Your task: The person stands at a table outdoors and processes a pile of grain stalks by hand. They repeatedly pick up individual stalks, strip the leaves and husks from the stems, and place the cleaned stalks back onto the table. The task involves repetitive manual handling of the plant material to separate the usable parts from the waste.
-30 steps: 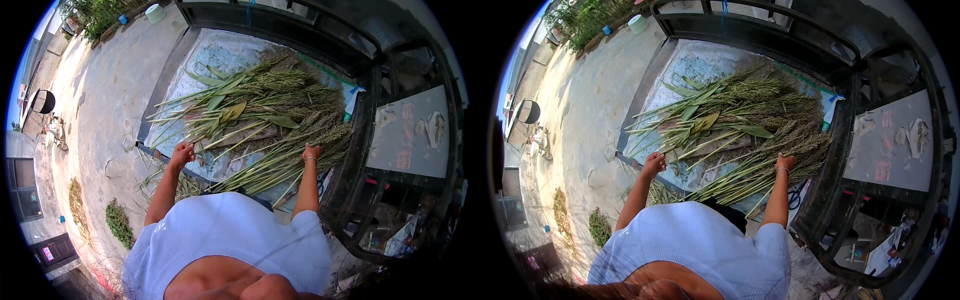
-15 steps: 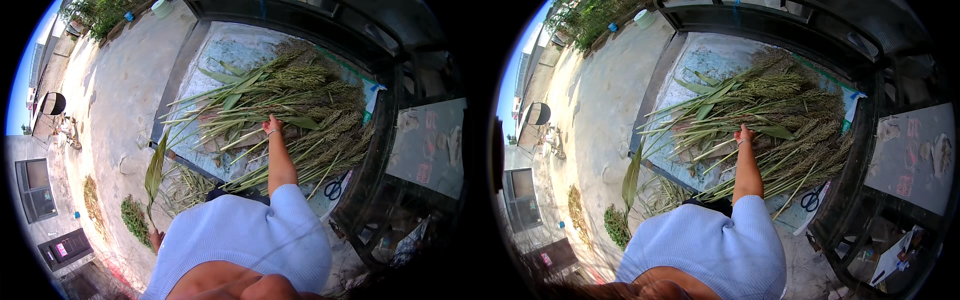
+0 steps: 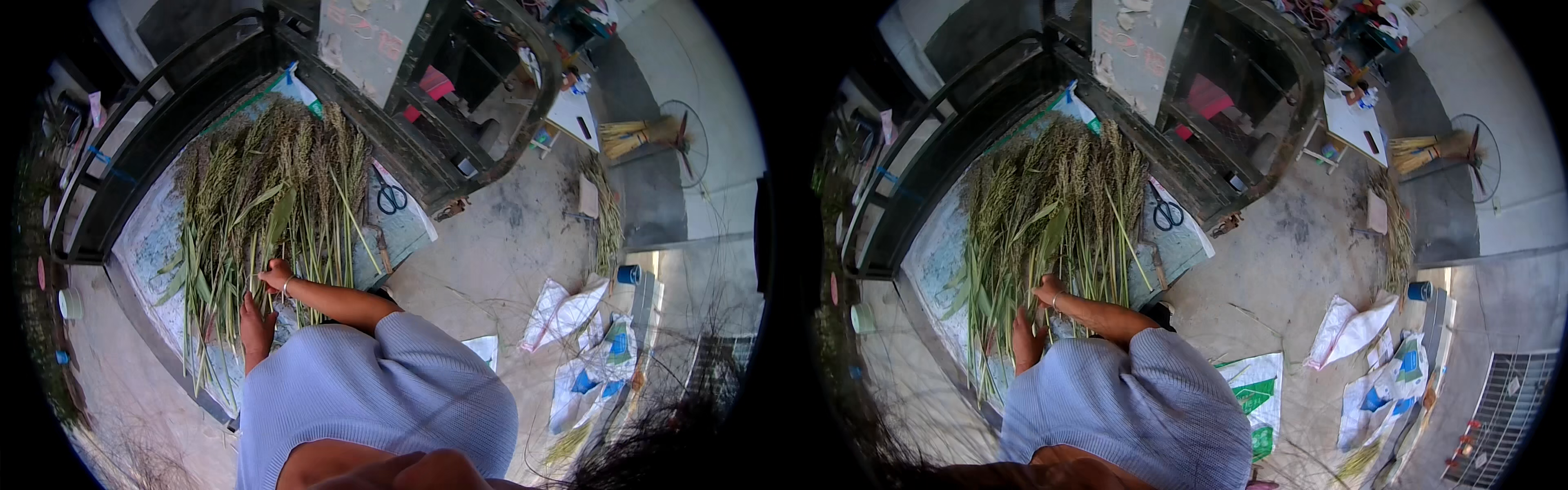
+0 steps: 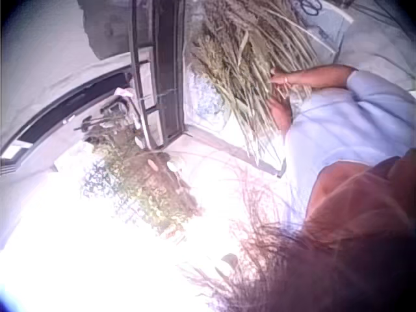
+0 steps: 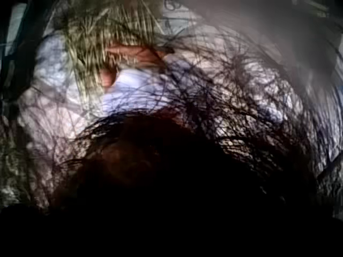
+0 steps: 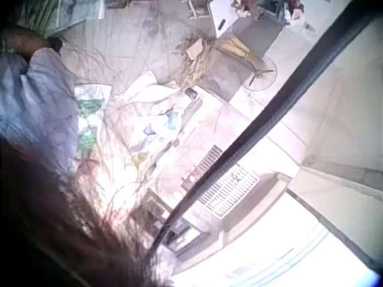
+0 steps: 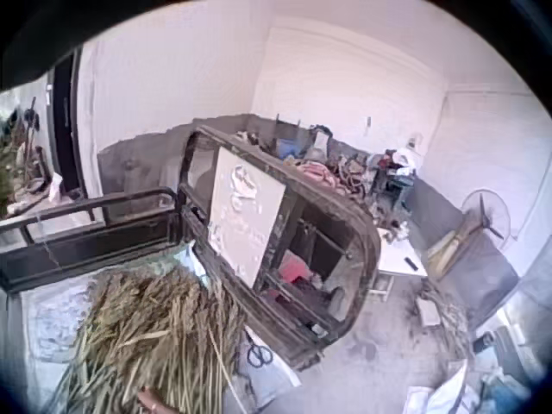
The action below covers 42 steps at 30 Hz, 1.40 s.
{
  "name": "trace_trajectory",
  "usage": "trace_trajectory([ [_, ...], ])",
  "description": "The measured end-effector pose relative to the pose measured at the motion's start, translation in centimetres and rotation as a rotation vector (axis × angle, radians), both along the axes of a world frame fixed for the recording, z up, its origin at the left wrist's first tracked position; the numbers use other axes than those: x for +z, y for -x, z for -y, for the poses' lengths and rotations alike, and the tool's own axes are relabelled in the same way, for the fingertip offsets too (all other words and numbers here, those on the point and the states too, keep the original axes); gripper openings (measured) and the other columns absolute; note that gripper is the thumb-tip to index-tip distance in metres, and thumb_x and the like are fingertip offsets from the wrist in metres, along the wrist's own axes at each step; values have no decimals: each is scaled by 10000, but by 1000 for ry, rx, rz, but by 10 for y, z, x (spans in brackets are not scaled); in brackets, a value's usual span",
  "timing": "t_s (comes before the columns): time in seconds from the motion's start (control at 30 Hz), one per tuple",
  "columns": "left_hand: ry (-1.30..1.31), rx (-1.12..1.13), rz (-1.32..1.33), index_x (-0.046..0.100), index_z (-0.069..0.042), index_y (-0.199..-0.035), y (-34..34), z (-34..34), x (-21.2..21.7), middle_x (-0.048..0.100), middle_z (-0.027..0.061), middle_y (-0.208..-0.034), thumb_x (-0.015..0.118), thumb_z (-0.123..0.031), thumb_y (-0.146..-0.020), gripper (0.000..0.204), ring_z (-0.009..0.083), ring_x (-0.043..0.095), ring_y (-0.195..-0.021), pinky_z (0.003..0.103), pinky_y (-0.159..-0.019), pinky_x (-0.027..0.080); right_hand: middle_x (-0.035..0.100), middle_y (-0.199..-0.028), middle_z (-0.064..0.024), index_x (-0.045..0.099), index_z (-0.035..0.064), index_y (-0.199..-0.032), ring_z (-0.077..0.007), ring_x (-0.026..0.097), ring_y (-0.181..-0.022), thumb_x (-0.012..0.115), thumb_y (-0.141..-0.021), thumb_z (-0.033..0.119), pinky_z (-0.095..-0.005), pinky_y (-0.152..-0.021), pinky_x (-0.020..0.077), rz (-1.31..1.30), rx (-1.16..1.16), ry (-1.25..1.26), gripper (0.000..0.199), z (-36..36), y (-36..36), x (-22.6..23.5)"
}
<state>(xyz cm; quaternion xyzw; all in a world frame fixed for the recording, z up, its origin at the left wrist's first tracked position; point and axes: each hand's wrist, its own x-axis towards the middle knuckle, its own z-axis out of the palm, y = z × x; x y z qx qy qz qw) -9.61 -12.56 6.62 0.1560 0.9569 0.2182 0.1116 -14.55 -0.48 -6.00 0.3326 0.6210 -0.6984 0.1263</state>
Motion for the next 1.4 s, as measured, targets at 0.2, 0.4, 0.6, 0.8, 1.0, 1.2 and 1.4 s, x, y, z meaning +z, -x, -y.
trace_trajectory([
  [0.2, -23, -54, -31, 510, -10, -976, 0, 32, -119, 590, 176, -679, 593, -183, -728, 314, 358, 567, -614, 408, -545, 437, 567, -655, -205, 554, -35, -679, -347, 580, -655, 606, -700, 271, -412, -661, 464, -154, 182, -538, 310, 6, -37, 2],
  [0.4, -211, -22, 94, 524, -8, -921, 48, 62, -156, 574, 139, -600, 582, -228, -748, 286, 299, 551, -525, 398, -496, 416, 606, -576, -111, 451, -28, -706, -162, 577, -431, 544, -734, 121, -278, -410, 469, -372, 131, 69, 178, -1, -61, 91],
  [0.6, -825, 365, 542, 544, -52, -821, 6, 39, -82, 557, 54, -584, 464, -329, -868, 291, 152, 495, -457, 264, -405, 351, 568, -701, -27, 492, 89, -826, -146, 577, -673, 602, -789, 262, -297, -572, 455, -242, 150, 854, 208, -8, -47, 55],
  [0.8, -1073, 692, 468, 468, -44, -672, -24, 37, -23, 544, 86, -617, 378, -383, -893, 414, 162, 513, -502, 259, -470, 402, 564, -641, -53, 473, 78, -807, -177, 578, -588, 422, -889, 326, -332, -511, 479, -203, 18, 904, 266, 11, -41, 63],
  [1.0, -1433, 916, 398, 320, -115, -562, -39, 61, -17, 327, 4, -465, 381, -372, -897, 426, 115, 345, -390, 257, -360, 278, 296, -499, 9, 377, 123, -719, -106, 295, -412, 360, -905, 370, -253, -383, 296, -98, -174, 966, 310, 50, -34, 82],
  [1.2, -537, 705, -125, 411, -43, -586, -102, 109, 20, 379, 16, -449, 440, -241, -890, 364, 142, 367, -392, 301, -386, 270, 236, -491, 21, 360, 124, -669, -102, 207, -372, 357, -896, 375, -238, -323, 173, -22, -335, 831, 339, 1, 3, 36],
  [1.4, 259, 1235, -271, 511, 38, -689, -287, 263, 1, 506, 224, -587, 450, -287, -867, 375, 367, 493, -547, 433, -510, 354, 265, -497, -8, 388, 75, -717, -113, 226, -372, 347, -905, 321, -258, -311, 207, -96, -398, 593, 311, -76, 36, 5],
])
